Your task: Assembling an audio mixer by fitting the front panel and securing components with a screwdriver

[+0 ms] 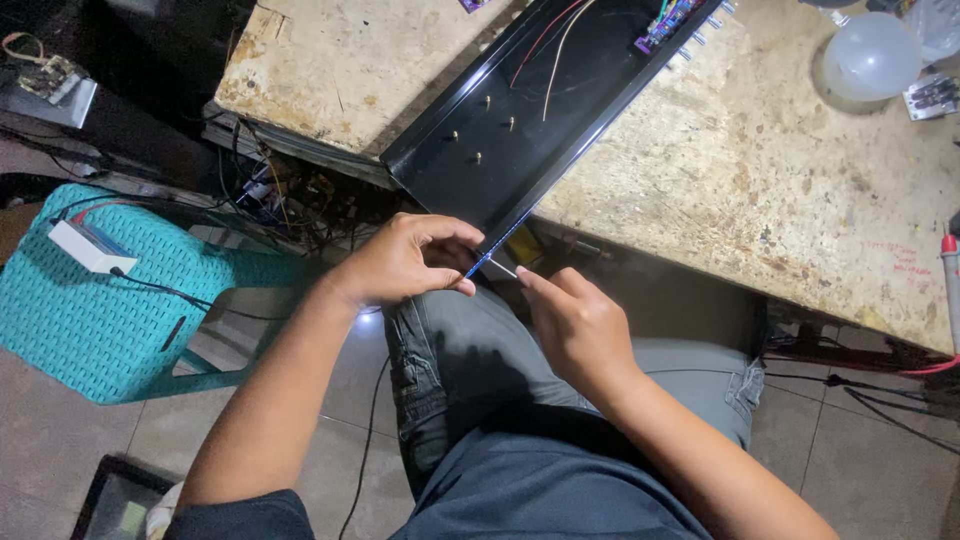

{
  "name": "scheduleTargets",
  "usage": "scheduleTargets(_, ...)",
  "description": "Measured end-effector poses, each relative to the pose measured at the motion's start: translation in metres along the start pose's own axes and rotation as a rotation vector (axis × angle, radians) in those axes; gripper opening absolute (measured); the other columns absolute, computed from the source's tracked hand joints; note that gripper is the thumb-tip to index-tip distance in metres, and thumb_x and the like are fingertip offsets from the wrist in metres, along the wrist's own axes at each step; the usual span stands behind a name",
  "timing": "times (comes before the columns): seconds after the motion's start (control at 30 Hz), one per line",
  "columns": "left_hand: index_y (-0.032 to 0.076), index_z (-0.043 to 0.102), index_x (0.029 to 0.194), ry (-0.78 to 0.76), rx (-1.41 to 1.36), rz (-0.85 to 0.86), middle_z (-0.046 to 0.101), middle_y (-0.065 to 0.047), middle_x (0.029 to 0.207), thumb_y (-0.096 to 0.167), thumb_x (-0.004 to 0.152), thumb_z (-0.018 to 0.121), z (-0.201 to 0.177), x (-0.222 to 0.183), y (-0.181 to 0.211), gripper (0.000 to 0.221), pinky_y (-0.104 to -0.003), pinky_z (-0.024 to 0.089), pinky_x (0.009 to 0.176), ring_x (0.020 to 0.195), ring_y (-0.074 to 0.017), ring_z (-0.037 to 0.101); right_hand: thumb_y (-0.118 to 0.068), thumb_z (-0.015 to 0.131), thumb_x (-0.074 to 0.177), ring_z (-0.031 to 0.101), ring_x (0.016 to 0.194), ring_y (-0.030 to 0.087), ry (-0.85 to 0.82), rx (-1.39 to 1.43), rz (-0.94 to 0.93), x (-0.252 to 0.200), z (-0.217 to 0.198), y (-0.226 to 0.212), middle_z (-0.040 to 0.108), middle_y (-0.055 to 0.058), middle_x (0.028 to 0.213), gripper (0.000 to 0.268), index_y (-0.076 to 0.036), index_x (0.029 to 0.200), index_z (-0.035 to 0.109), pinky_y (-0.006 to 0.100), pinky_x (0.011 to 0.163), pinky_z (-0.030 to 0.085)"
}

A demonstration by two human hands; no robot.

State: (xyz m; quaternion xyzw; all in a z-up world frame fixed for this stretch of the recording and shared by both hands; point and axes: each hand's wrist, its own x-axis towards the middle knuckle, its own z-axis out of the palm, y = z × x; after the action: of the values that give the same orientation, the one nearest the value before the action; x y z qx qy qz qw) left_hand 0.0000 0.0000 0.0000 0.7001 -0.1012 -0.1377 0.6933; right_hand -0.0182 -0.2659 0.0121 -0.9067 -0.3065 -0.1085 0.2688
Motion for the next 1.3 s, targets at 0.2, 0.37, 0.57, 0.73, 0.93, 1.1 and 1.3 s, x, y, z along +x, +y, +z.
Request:
scheduleTargets(0.2,-0.007,0.074,0.109,-0.035,-0.029,0.014,0.072,-0.02,0.102,-0.012,0.07,0.088,-0.004,0.003,0.005,0.041,-0.036,0.066,0.082,0.09,-0.0254,0.075,-0.019,0.066,0.096,0.069,0.066,0.03,-0.137,0.349,0.251,0.0,-0.009,-0.003,0.066,0.008,0.076,0.023,-0.018,0.116,0.076,0.037,0.055,0.053)
scheduleTargets(0.37,-0.008,0.073,0.111,-0.055,-0.032,0.006,0.071,-0.02,0.102,-0.011,0.071,0.088,-0.007,0.002,0.002,0.042,-0.037,0.065,0.084,0.092,-0.0264,0.075,-0.012,0.065,0.093,0.072,0.071,0.034,-0.158,0.485,0.289,0.007,-0.014,-0.008,0.072,0.013,0.079,0.028,-0.014,0.119,0.076,0.04,0.058,0.053)
scheduleTargets(0.57,-0.007,0.073,0.11,-0.051,-0.029,0.021,0.071,-0.02,0.1,-0.01,0.071,0.088,-0.007,0.001,0.004,0.042,-0.038,0.066,0.082,0.093,-0.0284,0.076,-0.008,0.063,0.092,0.075,0.083,0.041,-0.202,0.568,0.304,0.012,-0.018,-0.011,0.077,0.018,0.09,0.03,-0.008,0.119,0.075,0.045,0.066,0.057)
scheduleTargets(0.73,-0.01,0.072,0.111,-0.028,-0.063,-0.004,0.072,-0.02,0.101,-0.013,0.071,0.087,-0.007,0.001,0.0,0.043,-0.038,0.066,0.083,0.093,-0.0281,0.076,-0.009,0.064,0.093,0.077,0.092,0.038,-0.203,0.601,0.354,0.019,-0.024,-0.017,0.08,0.017,0.098,0.028,-0.008,0.118,0.077,0.043,0.074,0.06)
scheduleTargets(0.93,-0.009,0.073,0.111,-0.043,-0.066,-0.002,0.072,-0.02,0.1,-0.013,0.072,0.087,-0.007,0.0,-0.002,0.041,-0.038,0.066,0.083,0.095,-0.0286,0.076,-0.019,0.069,0.095,0.066,0.056,0.014,-0.284,0.736,0.57,0.018,-0.02,-0.015,0.076,0.009,0.066,0.027,-0.011,0.119,0.079,0.03,0.052,0.055)
scheduleTargets(1.1,-0.007,0.074,0.111,-0.08,-0.034,-0.005,0.073,-0.021,0.105,-0.009,0.073,0.087,-0.012,0.005,0.011,0.04,-0.038,0.064,0.087,0.099,-0.0294,0.075,-0.011,0.059,0.099,0.047,0.032,0.012,-0.421,1.343,0.971,0.03,-0.029,-0.015,0.06,0.012,0.06,0.027,0.005,0.117,0.071,0.021,0.025,0.033)
scheduleTargets(1.3,-0.004,0.076,0.109,-0.086,-0.007,0.027,0.073,-0.02,0.103,-0.005,0.074,0.088,-0.014,0.008,0.001,0.038,-0.034,0.065,0.083,0.097,-0.0267,0.074,-0.017,0.066,0.097,0.044,0.033,0.011,-0.424,1.172,0.94,0.029,-0.012,-0.009,0.059,0.01,0.056,0.028,0.002,0.117,0.073,0.021,0.027,0.031)
